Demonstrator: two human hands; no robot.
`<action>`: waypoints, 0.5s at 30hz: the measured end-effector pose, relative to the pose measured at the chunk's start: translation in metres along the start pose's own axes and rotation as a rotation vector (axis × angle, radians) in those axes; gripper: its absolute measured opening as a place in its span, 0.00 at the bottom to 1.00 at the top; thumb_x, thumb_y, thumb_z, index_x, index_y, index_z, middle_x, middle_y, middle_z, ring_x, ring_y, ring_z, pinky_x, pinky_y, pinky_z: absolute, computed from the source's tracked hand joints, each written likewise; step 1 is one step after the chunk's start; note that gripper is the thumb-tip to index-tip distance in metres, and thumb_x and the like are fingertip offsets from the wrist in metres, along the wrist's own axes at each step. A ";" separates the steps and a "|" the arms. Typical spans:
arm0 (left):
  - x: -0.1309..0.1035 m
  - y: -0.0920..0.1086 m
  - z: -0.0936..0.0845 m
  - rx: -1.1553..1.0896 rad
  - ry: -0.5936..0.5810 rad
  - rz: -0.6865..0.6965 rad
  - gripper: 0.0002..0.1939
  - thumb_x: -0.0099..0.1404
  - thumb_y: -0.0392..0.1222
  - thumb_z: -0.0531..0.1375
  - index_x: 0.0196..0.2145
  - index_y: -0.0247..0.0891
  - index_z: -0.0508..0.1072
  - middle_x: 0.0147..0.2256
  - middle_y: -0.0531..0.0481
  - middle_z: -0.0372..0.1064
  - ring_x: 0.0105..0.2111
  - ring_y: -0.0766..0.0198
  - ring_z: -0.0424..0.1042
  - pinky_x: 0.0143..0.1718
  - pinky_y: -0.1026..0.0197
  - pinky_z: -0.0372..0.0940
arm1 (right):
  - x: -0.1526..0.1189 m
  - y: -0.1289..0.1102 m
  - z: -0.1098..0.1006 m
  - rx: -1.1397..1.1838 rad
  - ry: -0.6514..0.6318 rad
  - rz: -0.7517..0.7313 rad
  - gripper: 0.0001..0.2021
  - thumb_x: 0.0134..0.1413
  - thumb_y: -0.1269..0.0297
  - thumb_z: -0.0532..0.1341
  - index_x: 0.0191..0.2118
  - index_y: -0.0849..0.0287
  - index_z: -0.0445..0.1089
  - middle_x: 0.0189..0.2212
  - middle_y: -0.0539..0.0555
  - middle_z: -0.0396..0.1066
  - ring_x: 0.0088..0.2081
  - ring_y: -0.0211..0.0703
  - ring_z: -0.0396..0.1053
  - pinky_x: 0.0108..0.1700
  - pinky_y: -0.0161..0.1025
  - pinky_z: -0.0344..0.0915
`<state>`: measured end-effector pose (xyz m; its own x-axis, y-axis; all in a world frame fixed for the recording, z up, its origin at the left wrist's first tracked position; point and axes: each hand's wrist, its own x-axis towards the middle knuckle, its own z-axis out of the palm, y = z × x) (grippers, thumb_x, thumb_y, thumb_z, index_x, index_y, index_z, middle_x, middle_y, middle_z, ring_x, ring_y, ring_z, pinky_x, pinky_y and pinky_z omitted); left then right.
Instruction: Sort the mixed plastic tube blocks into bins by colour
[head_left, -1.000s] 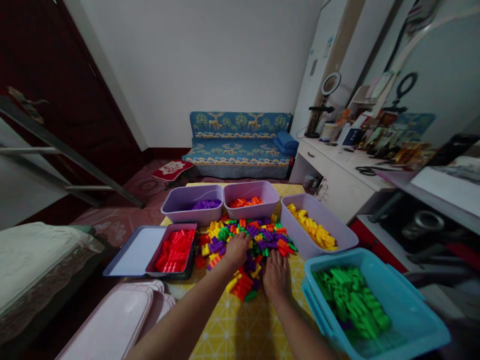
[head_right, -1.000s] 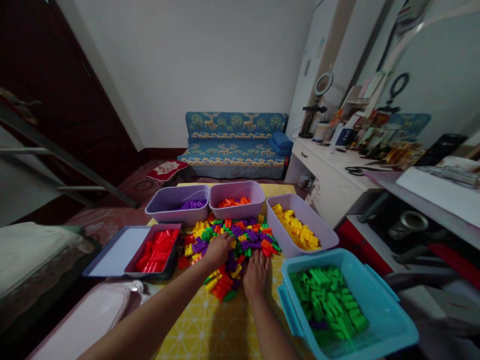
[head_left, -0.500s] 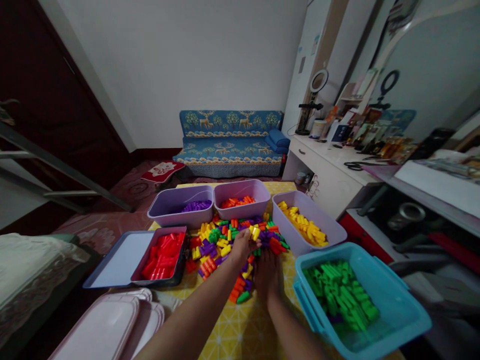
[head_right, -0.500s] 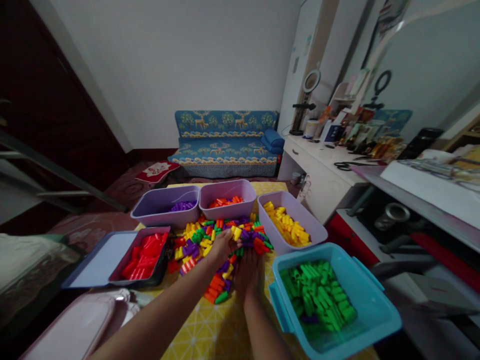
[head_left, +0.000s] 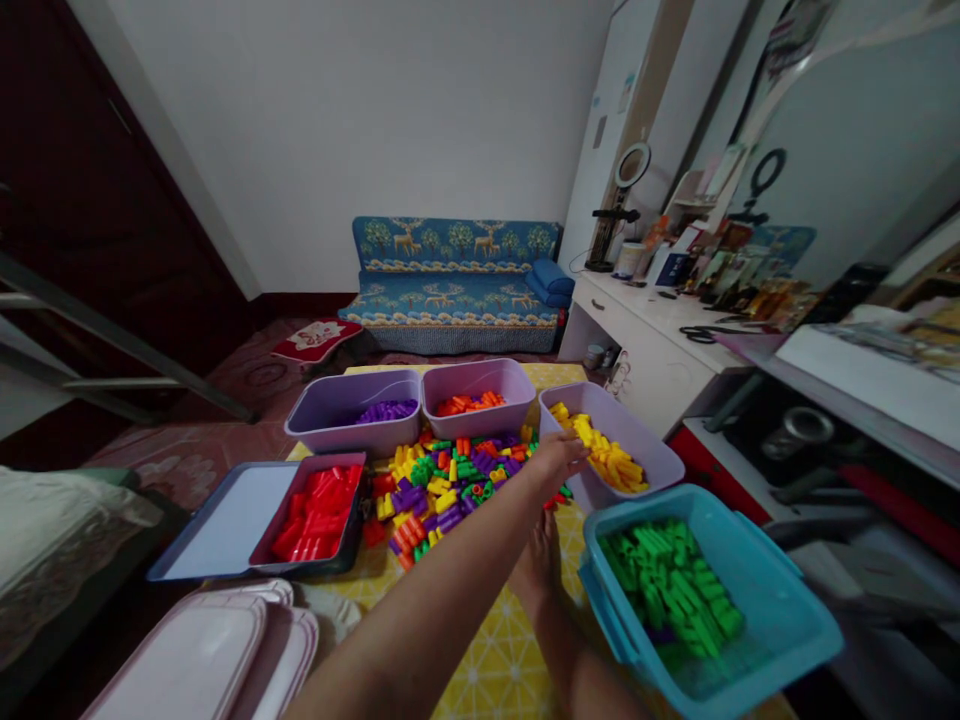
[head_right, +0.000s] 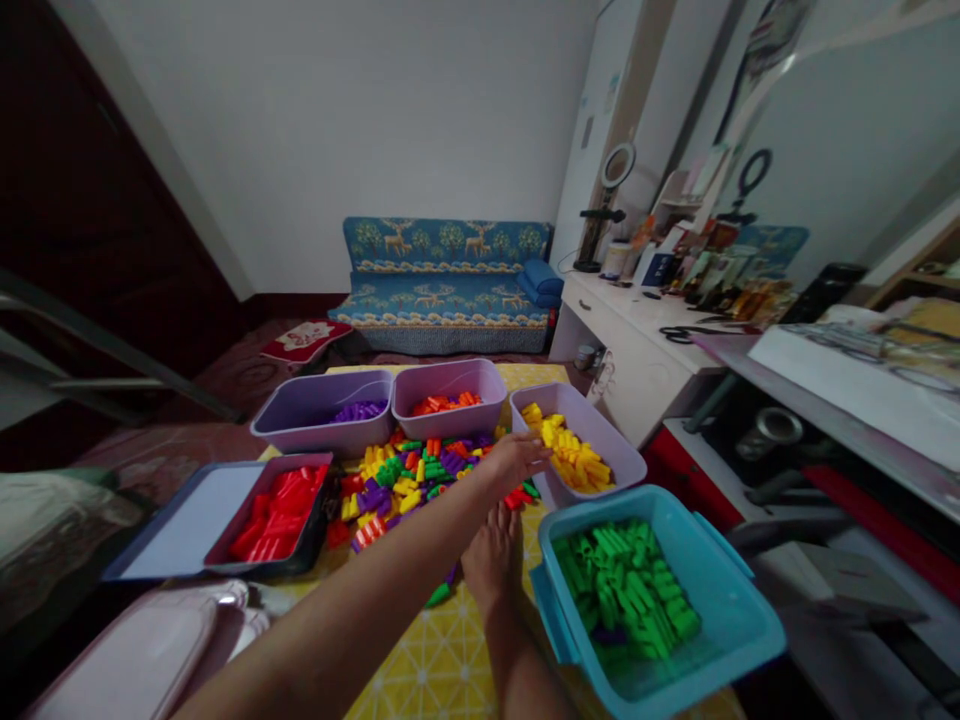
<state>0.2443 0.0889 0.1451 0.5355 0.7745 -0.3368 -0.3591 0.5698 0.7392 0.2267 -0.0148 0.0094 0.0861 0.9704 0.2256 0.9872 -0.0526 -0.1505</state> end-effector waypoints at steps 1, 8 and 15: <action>-0.001 -0.001 0.001 0.003 0.001 -0.003 0.18 0.55 0.28 0.63 0.45 0.32 0.72 0.37 0.45 0.72 0.40 0.63 0.74 0.45 0.60 0.68 | 0.000 0.000 0.000 -0.002 -0.012 -0.004 0.24 0.56 0.64 0.54 0.58 0.59 0.69 0.59 0.63 0.66 0.63 0.59 0.57 0.67 0.56 0.40; -0.025 -0.012 -0.028 0.166 -0.005 0.115 0.22 0.57 0.30 0.61 0.51 0.34 0.72 0.51 0.40 0.71 0.45 0.59 0.74 0.52 0.51 0.65 | 0.000 0.002 0.014 -0.051 0.001 -0.004 0.23 0.58 0.68 0.51 0.57 0.63 0.70 0.56 0.64 0.69 0.62 0.57 0.59 0.67 0.55 0.40; -0.080 0.004 -0.148 1.044 0.528 0.704 0.21 0.58 0.28 0.57 0.47 0.41 0.77 0.53 0.42 0.69 0.58 0.51 0.62 0.63 0.46 0.53 | 0.006 0.001 0.018 -0.057 0.088 0.040 0.21 0.60 0.67 0.50 0.55 0.69 0.69 0.57 0.67 0.68 0.60 0.55 0.60 0.65 0.52 0.45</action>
<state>0.0866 0.0698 0.0889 0.0433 0.9578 0.2841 0.4327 -0.2743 0.8588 0.2257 -0.0047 -0.0072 0.1345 0.9430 0.3044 0.9886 -0.1065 -0.1069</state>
